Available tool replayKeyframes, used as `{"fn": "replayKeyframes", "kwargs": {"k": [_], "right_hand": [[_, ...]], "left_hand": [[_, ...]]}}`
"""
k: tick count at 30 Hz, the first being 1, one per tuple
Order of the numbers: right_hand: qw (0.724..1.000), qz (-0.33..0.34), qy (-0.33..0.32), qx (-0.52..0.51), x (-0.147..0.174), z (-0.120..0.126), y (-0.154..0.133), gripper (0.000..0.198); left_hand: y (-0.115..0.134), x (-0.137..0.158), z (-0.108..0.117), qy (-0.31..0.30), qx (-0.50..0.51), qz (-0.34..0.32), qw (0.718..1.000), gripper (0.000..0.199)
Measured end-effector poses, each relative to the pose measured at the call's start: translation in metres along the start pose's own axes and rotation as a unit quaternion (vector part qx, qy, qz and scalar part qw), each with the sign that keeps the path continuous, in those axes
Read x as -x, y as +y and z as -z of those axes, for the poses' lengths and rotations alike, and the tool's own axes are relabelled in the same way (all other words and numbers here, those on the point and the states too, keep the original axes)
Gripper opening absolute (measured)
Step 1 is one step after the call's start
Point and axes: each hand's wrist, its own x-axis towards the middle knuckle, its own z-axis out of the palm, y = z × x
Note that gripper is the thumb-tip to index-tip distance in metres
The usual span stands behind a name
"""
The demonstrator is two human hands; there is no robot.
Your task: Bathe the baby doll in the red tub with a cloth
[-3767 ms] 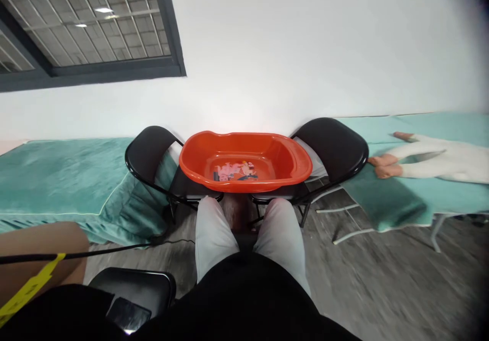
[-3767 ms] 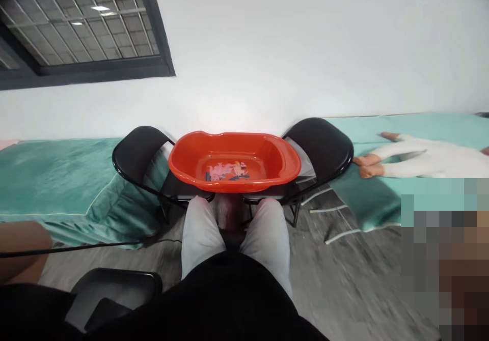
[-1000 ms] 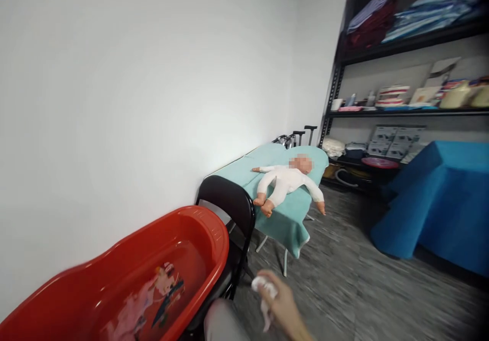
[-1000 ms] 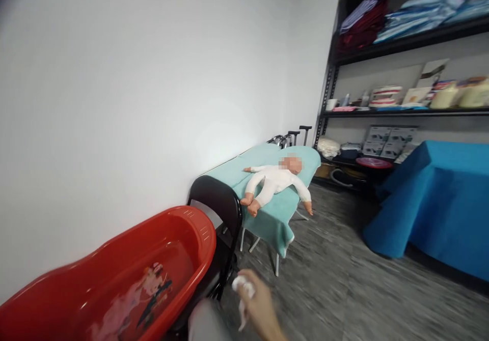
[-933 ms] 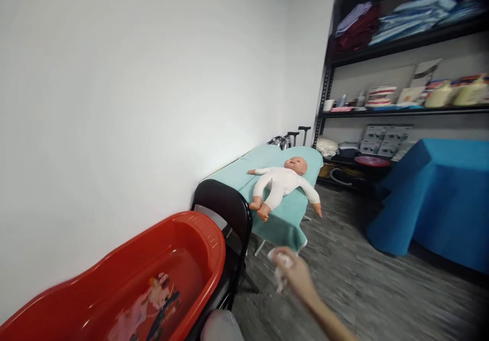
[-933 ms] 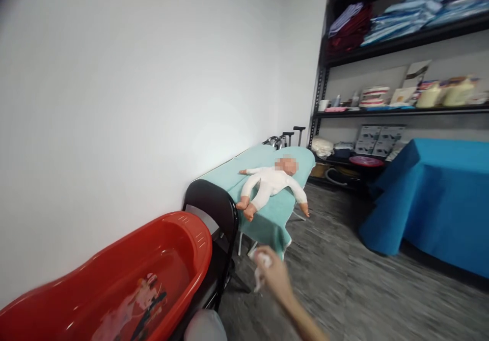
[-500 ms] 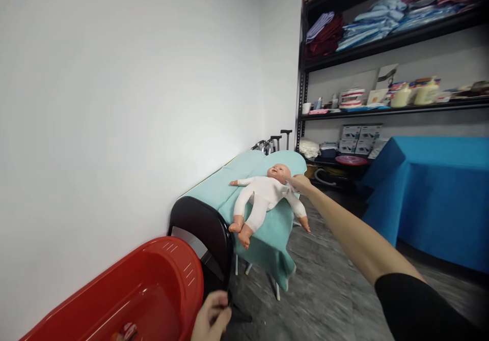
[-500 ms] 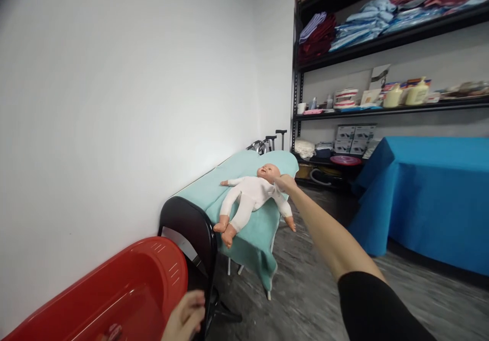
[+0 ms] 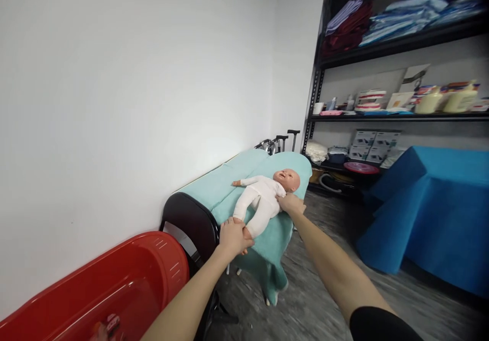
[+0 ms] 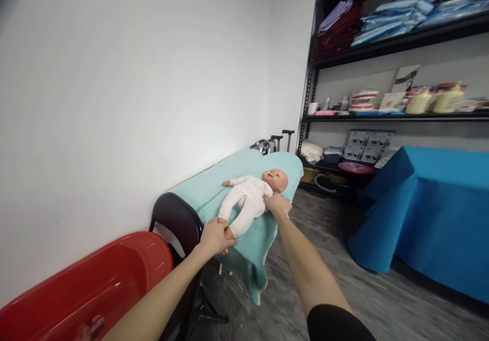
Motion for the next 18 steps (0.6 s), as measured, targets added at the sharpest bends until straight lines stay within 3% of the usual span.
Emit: {"fn": "replayKeyframes", "kwargs": {"k": [6,11,15,18], "right_hand": [[0.993,0.054,0.099,0.035,0.025,-0.013,-0.005,0.055],[0.979,0.081,0.181,-0.048,0.046,-0.008,0.0,0.052],[0.958,0.126,0.232,-0.112,0.075,0.005,0.002,0.049],[0.922,0.197,0.293,-0.162,0.105,0.02,-0.018,0.042]], "left_hand": [[0.003,0.018,-0.016,0.057,0.09,0.033,0.994,0.046],[-0.004,0.051,-0.015,0.106,0.167,0.014,0.98,0.047],[-0.033,0.091,-0.011,0.151,0.21,-0.006,0.966,0.049],[-0.065,0.124,-0.009,0.17,0.231,0.003,0.958,0.053]]}}
